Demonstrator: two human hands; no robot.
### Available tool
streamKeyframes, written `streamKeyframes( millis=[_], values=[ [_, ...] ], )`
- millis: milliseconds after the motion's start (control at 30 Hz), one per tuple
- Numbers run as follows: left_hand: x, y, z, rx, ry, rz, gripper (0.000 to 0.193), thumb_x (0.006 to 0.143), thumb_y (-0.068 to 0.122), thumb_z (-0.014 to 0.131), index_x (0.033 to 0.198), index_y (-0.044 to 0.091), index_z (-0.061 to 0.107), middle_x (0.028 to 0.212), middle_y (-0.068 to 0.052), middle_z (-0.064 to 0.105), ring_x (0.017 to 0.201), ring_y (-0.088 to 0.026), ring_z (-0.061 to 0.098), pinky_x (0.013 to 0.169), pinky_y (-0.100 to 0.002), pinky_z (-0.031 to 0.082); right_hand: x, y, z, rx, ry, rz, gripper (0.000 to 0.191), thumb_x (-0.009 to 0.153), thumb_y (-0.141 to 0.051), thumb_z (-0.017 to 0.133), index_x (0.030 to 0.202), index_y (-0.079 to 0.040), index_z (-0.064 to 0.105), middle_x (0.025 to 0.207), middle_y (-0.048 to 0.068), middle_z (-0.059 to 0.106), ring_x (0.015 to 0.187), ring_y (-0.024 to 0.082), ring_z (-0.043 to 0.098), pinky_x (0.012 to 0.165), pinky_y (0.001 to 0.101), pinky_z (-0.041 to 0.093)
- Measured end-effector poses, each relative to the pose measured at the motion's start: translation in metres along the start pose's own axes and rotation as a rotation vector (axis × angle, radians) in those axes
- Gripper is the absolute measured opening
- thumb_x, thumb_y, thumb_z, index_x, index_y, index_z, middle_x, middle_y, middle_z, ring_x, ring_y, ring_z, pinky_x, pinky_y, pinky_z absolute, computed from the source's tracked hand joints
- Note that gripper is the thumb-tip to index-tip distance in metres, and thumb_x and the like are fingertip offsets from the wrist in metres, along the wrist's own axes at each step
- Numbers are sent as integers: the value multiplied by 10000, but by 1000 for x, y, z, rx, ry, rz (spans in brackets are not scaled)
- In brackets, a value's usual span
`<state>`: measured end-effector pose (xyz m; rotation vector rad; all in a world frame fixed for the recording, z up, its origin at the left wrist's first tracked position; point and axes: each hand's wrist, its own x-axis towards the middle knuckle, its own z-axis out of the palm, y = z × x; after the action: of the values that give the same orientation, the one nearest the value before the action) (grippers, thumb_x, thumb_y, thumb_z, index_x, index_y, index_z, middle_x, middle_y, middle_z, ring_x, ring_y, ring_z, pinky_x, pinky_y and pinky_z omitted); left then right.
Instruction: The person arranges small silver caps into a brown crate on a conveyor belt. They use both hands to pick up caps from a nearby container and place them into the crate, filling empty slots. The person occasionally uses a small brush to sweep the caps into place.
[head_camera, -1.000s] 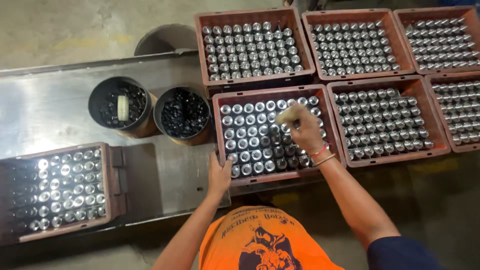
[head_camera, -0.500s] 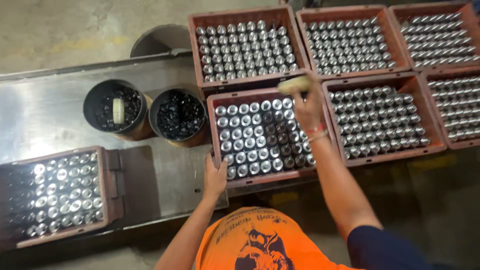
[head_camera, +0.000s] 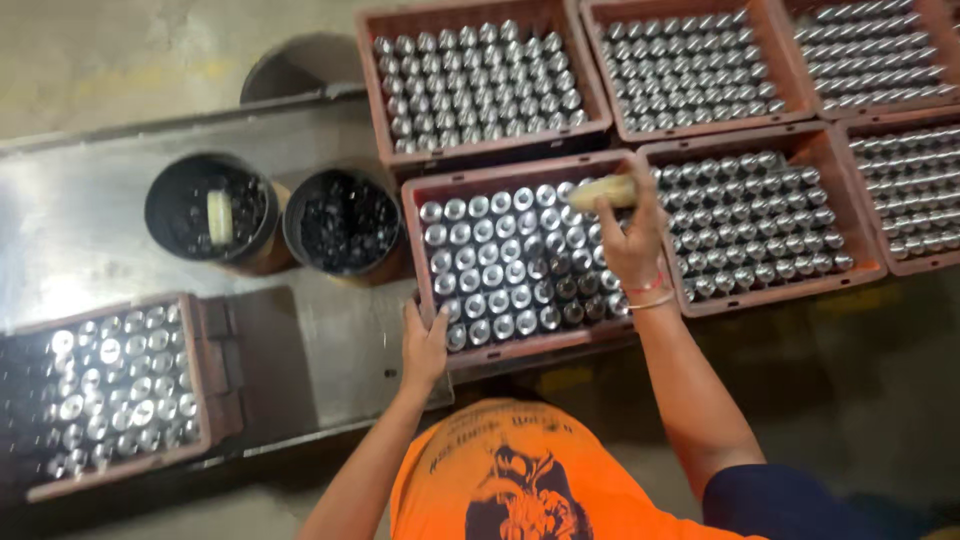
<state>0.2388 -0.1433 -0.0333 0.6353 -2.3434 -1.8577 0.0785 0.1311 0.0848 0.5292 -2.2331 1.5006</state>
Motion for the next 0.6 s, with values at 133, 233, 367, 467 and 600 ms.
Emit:
streamKeyframes(
  millis=[133, 233, 367, 467, 600],
  values=[
    [-1, -4, -1, 52, -9, 65, 591, 986, 323, 631, 1423, -28, 444, 1368, -273, 558, 1284, -419, 555, 1064, -458, 423, -23, -4, 6, -228, -166, -22, 552, 921, -28, 741, 1439, -51, 553, 1057, 128, 711, 978, 253, 708, 869, 385, 567],
    [2, -1, 1, 5, -19, 40, 622, 967, 333, 619, 1441, -19, 421, 1375, -264, 556, 1279, -406, 560, 1054, -453, 424, -32, -5, -9, -178, -79, 40, 459, 961, -24, 727, 1387, -95, 569, 1072, 81, 725, 944, 245, 707, 877, 367, 559],
    [4, 4, 2, 8, -10, -9, 631, 973, 354, 601, 1452, -10, 410, 1370, -260, 566, 1274, -400, 564, 1047, -448, 427, -44, -5, -14, -296, -185, -110, 415, 898, -13, 760, 1286, -95, 638, 1078, 98, 726, 959, 278, 700, 881, 389, 545],
    [3, 4, 2, 19, -22, 68, 618, 985, 348, 594, 1445, -27, 420, 1374, -279, 557, 1273, -410, 566, 1050, -455, 430, -59, -9, -19, -58, -13, 142, 473, 909, -59, 745, 1346, -84, 567, 1108, 78, 693, 885, 224, 680, 758, 345, 536],
    [3, 1, 5, 56, -7, 85, 605, 1004, 357, 588, 1434, -40, 436, 1367, -283, 566, 1283, -419, 560, 1057, -455, 430, -73, -14, -27, -258, -317, -135, 433, 880, -42, 786, 1288, -97, 652, 1044, 92, 722, 988, 275, 728, 895, 385, 561]
  ],
)
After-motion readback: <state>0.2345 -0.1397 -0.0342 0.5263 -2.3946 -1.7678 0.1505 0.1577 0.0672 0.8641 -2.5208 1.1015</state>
